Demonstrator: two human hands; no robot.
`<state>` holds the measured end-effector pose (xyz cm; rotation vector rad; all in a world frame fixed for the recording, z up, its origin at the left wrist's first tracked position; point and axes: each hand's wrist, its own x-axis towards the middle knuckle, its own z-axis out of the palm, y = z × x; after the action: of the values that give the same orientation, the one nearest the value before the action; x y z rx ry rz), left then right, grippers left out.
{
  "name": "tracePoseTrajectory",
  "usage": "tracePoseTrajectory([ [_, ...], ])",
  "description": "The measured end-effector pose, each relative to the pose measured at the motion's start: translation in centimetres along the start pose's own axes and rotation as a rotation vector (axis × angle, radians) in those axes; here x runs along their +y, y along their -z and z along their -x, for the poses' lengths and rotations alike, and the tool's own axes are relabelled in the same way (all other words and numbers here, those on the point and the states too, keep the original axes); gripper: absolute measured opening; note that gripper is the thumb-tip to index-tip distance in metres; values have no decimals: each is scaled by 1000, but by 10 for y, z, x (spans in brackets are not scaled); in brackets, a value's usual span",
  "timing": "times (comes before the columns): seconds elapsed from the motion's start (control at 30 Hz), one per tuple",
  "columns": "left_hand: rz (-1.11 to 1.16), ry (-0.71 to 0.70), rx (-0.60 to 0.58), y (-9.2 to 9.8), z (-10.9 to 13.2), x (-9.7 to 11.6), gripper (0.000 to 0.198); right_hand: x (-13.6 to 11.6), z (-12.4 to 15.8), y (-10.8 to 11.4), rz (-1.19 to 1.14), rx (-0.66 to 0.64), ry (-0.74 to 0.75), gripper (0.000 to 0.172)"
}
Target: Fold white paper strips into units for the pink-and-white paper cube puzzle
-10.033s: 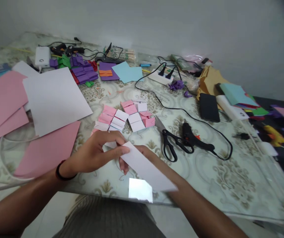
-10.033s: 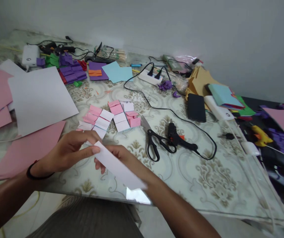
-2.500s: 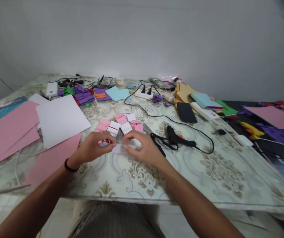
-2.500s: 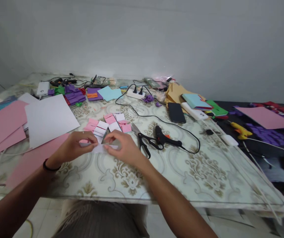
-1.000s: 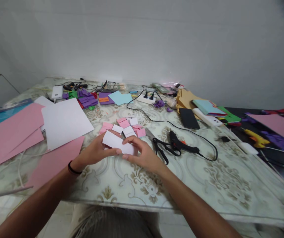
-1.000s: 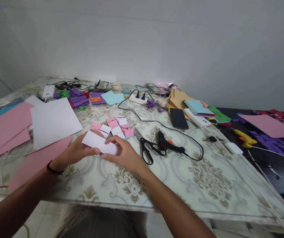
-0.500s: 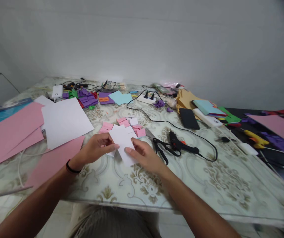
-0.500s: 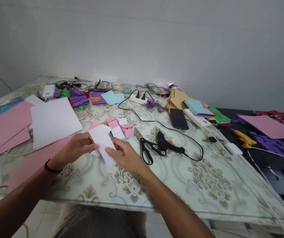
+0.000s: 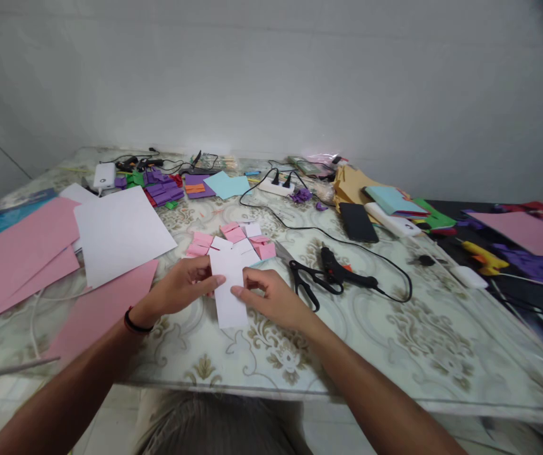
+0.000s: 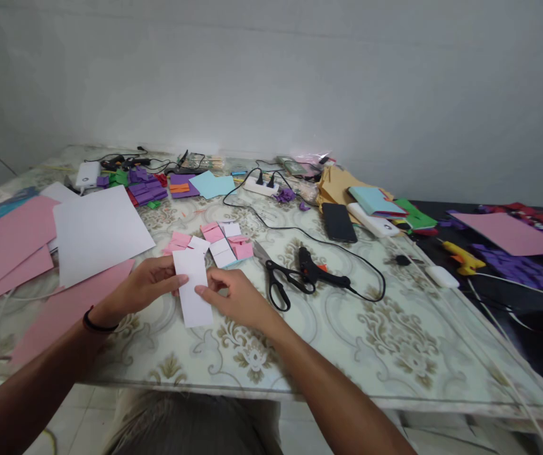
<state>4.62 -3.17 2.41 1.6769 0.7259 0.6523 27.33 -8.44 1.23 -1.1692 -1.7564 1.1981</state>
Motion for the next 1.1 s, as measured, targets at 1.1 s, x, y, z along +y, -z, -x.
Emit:
tracePoseTrajectory([
  [1.1,35,63,211,10,-6,5,22,13,51,36,997,292,-559,49],
])
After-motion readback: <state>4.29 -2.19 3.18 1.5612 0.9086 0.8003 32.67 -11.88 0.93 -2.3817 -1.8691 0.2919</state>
